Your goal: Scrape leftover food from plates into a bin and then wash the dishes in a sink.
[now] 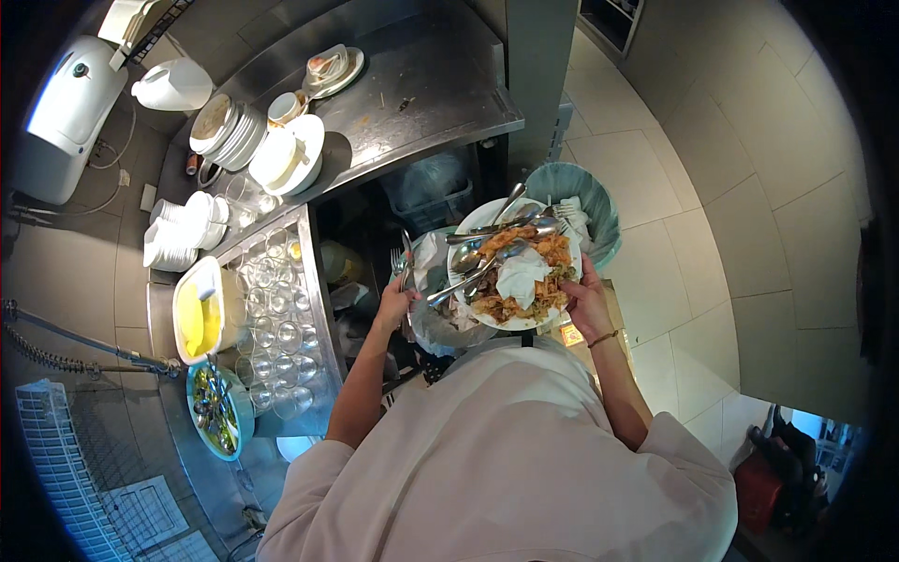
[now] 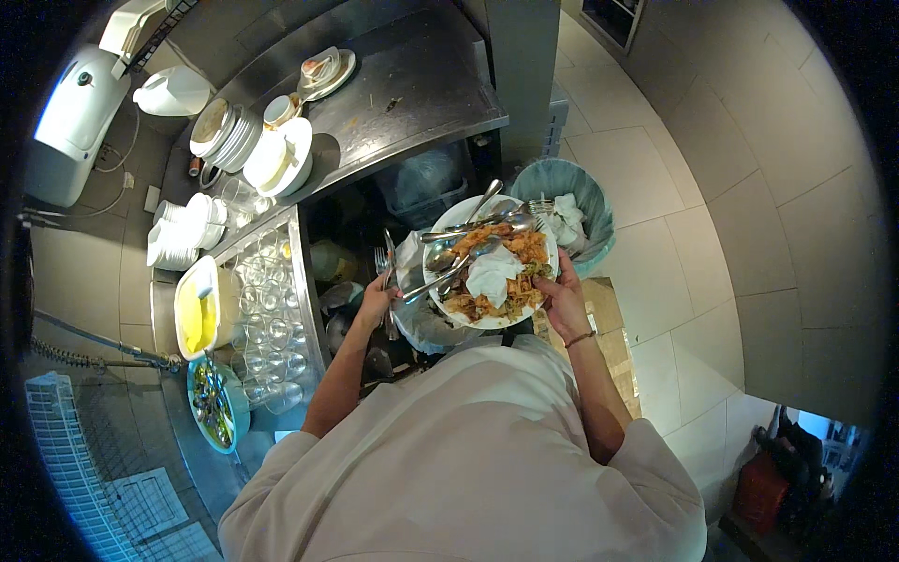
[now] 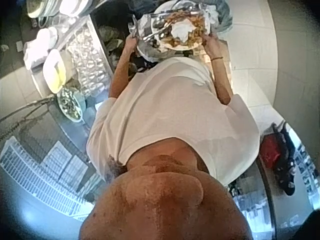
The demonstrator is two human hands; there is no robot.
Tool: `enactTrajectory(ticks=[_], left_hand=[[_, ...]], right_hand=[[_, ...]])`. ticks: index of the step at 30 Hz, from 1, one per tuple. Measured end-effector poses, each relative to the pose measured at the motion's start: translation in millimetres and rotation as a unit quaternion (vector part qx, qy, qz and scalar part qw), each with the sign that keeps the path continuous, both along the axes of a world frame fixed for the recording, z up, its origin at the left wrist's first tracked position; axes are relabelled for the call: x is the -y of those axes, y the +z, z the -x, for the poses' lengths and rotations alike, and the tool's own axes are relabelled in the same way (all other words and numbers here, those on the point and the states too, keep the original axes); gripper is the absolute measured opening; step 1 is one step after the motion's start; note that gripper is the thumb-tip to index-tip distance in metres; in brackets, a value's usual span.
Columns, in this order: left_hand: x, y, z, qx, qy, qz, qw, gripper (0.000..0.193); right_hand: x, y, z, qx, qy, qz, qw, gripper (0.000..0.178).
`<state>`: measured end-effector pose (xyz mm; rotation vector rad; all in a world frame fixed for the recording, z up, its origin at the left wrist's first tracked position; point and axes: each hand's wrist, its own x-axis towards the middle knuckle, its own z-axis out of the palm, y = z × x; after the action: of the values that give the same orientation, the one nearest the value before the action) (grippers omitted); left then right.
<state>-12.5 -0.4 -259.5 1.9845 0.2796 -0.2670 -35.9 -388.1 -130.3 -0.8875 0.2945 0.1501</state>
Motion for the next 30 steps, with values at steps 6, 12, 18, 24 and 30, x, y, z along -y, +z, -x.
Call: enactTrajectory(ticks=[6, 12, 18, 24, 30], left_hand=[[22.9, 46.2, 16.2, -0.143, 0.081, 0.488, 0.857, 0.059], [31.4, 80.4, 12.1, -0.152, 0.095, 0.449, 0.876, 0.011], [34.8, 60.3, 8.6, -0.104, 0.255, 0.304, 0.912, 0.028], [32.8, 48.7, 6.6, -0.084, 0.199, 0.189, 0.958, 0.024], [29.8, 37.6, 10.6, 0.008, 0.022, -0.073, 0.997, 0.025]], right_hand=[[6.8, -7.9, -0.9, 0.019, 0.005, -0.01, 1.0, 0.064], [9.0, -10.0, -2.4, 0.021, 0.019, -0.006, 1.0, 0.064], [5.5, -7.3, -3.8, 0.028, 0.016, -0.003, 0.999, 0.064], [12.5, -7.8, -1.3, 0.007, 0.018, -0.003, 1.0, 0.063], [7.7, -14.7, -6.4, 0.039, 0.036, 0.009, 0.999, 0.065]])
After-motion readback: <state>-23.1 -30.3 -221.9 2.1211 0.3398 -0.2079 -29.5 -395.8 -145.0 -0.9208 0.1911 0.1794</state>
